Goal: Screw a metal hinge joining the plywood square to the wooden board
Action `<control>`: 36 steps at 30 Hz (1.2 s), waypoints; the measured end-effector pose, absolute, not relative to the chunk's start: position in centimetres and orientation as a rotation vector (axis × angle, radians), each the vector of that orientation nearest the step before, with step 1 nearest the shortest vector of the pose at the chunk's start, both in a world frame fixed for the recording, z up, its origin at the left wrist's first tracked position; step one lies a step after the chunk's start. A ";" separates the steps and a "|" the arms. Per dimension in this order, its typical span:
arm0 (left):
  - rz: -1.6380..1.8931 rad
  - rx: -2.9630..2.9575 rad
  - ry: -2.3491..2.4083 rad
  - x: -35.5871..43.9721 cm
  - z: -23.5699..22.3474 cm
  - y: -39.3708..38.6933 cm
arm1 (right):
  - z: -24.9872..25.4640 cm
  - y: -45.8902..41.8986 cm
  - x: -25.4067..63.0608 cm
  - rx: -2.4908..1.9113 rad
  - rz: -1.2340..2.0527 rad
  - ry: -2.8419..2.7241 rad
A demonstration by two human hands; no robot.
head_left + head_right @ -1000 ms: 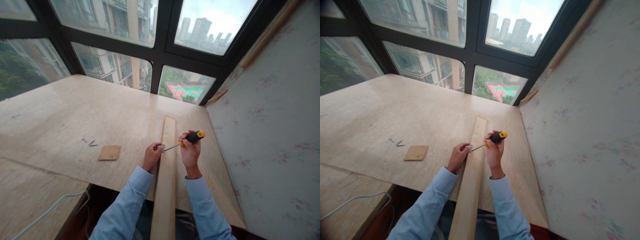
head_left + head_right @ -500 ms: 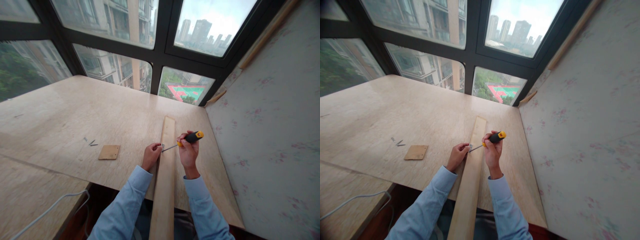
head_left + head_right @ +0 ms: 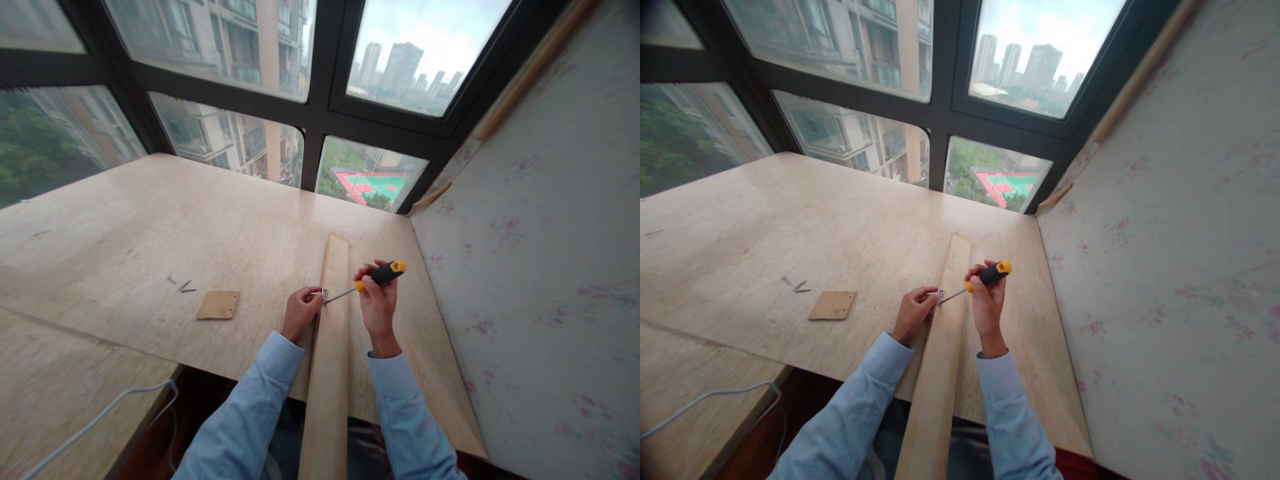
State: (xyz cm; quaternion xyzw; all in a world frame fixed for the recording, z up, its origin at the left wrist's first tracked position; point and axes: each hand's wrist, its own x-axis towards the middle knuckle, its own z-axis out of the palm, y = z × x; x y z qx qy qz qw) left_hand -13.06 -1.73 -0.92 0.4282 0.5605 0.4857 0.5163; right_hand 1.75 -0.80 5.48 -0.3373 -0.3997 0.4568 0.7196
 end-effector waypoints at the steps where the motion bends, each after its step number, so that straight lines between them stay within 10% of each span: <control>1: 1.164 1.028 1.346 -13.1 -0.9 -1.7 | 5.4 -0.7 1.8 -0.769 0.995 -0.918; 36: 1.189 1.072 1.356 -12.9 -0.8 -1.9 | 3.8 -1.4 2.0 -1.011 0.682 -1.421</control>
